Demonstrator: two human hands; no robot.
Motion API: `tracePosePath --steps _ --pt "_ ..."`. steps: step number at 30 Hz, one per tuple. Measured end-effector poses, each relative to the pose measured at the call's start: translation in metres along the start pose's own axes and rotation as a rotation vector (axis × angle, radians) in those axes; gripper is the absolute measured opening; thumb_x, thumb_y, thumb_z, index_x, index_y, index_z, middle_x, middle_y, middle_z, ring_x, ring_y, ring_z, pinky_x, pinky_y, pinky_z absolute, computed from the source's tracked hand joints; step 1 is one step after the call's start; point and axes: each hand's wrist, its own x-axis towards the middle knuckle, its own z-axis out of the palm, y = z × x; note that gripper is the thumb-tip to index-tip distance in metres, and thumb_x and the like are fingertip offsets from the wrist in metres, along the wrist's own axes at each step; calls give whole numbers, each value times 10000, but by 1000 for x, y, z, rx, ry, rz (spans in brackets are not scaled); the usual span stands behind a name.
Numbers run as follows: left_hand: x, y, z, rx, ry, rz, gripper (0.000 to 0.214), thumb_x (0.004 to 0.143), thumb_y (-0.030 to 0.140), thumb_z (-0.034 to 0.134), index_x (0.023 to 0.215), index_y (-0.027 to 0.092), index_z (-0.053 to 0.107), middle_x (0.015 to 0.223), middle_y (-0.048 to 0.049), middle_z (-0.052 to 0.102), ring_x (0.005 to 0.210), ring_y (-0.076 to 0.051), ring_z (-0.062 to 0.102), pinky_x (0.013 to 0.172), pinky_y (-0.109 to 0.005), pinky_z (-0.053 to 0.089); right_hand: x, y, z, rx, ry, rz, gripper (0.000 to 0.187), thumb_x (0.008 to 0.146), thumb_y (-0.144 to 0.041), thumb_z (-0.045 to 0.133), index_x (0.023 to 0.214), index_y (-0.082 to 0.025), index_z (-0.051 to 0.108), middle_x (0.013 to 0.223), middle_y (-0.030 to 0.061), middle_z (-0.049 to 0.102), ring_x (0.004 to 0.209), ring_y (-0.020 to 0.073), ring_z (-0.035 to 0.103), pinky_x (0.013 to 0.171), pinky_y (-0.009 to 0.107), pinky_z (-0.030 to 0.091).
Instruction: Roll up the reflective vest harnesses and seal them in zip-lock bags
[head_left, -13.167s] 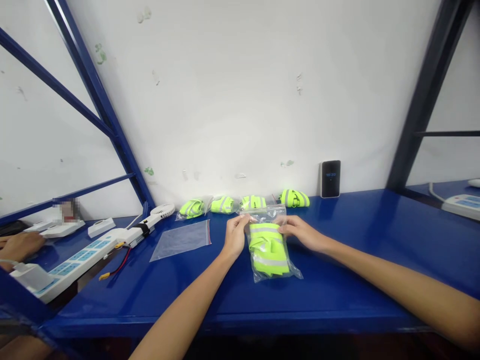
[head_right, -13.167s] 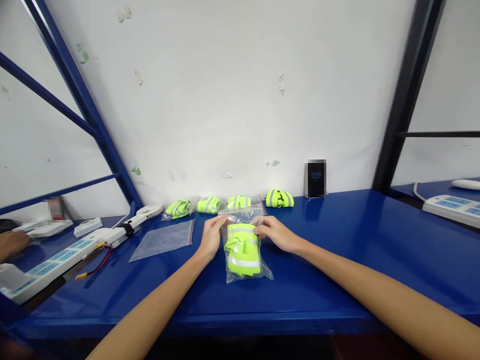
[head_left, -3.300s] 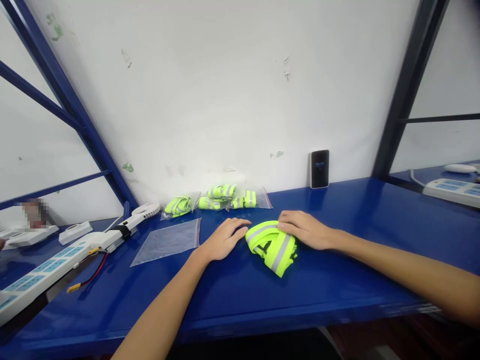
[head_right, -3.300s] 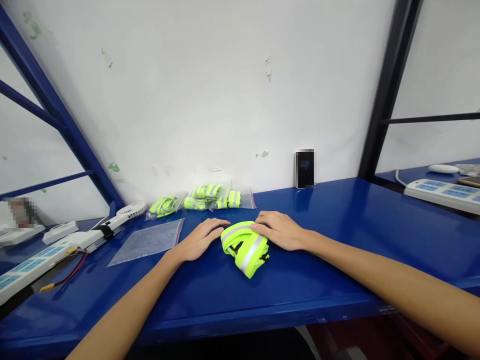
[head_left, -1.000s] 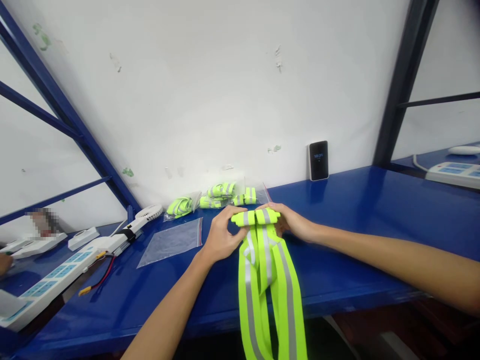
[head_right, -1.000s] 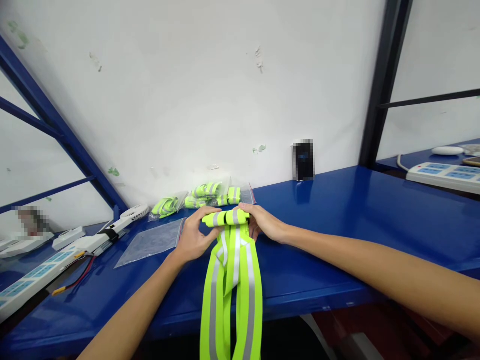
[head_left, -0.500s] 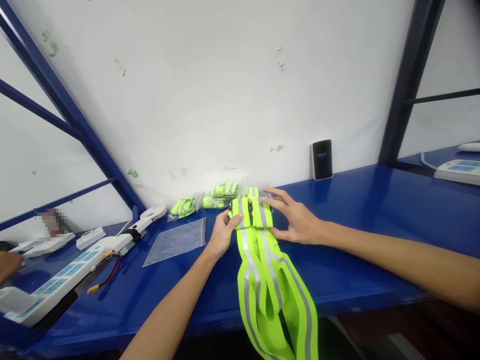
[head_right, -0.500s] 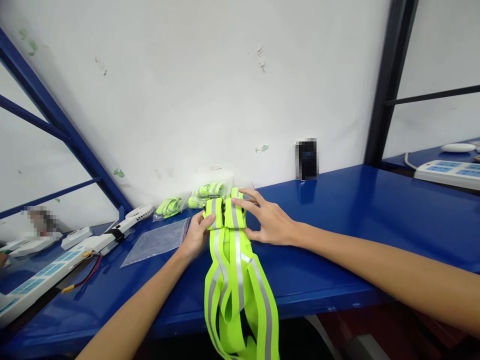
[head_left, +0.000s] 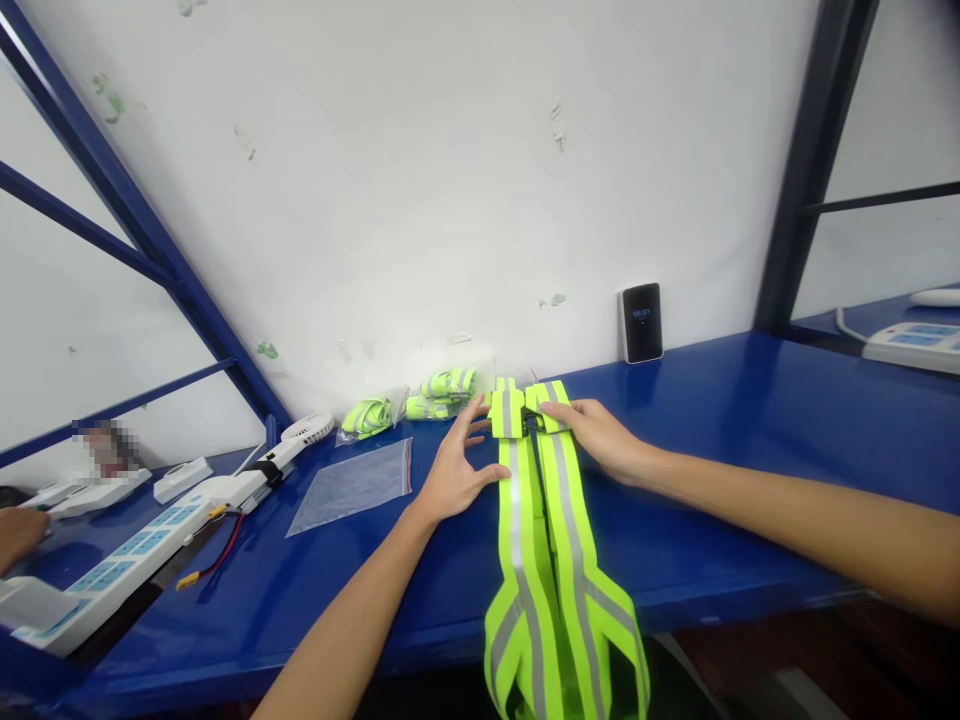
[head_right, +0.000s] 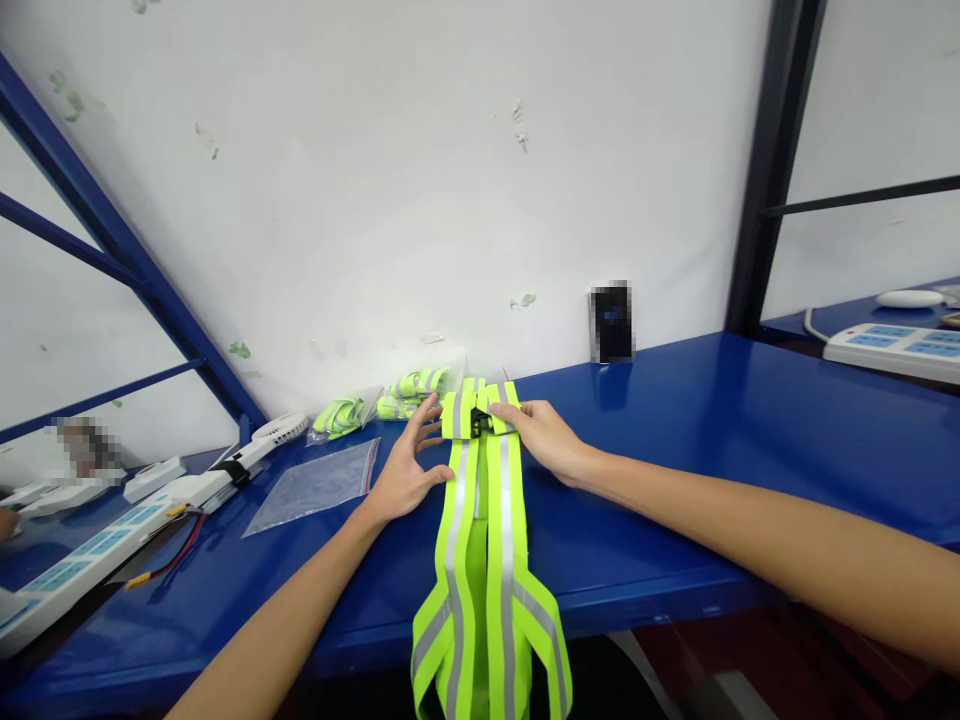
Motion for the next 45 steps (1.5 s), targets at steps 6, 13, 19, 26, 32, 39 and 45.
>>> tracePosePath --steps 6,13,19,26,32,39,45 --pt "3 12 -3 288 45 205 524 860 302 620 1361 288 468 1390 -104 449 1307 -273 432 1021 -424 437 -6 -2 8 277 -89 227 272 839 -403 645 895 -141 695 894 122 756 745 230 711 767 368 566" --pt "0 15 -2 259 74 209 316 822 239 599 1136 207 609 1191 -97 576 1133 -255 548 985 -402 436 -9 0 5 255 -313 223 334 861 -474 561 889 -163 681 827 84 740 785 224 693 772 362 552" --pt "4 6 4 -203 311 -162 373 862 465 575 1009 130 646 920 -57 695 803 -191 633 729 -285 492 -6 3 2 -38 -444 50 361 818 -489 593 814 -139 678 723 52 679 626 171 624 570 278 518" --pt "4 9 7 -403 161 -271 465 824 497 626 1097 122 658 884 -53 721 710 -184 651 679 -284 513 -3 9 3 -266 -150 -265 604 810 -347 665 1362 -236 445 1261 90 588 984 228 631 819 364 543" --pt "2 12 11 -296 -83 -192 561 843 569 563 1174 122 632 1099 -100 694 977 -258 645 875 -350 505 -1 7 -3 -163 -182 -265 329 855 -390 576 1084 -175 674 994 44 722 874 254 662 735 347 536" --pt "-2 20 6 -181 -59 -38 672 683 476 775 1242 145 602 1259 -119 625 1152 -326 571 964 -381 461 -4 2 8 180 -93 39 130 781 -282 667 817 -161 699 698 29 728 611 189 659 618 305 525" --pt "0 17 12 -310 -52 -158 410 814 389 657 1133 132 655 1116 -84 696 1027 -279 629 887 -345 483 -13 -3 18 306 -111 172 116 833 -231 637 744 -163 669 694 54 729 624 181 675 640 303 550"
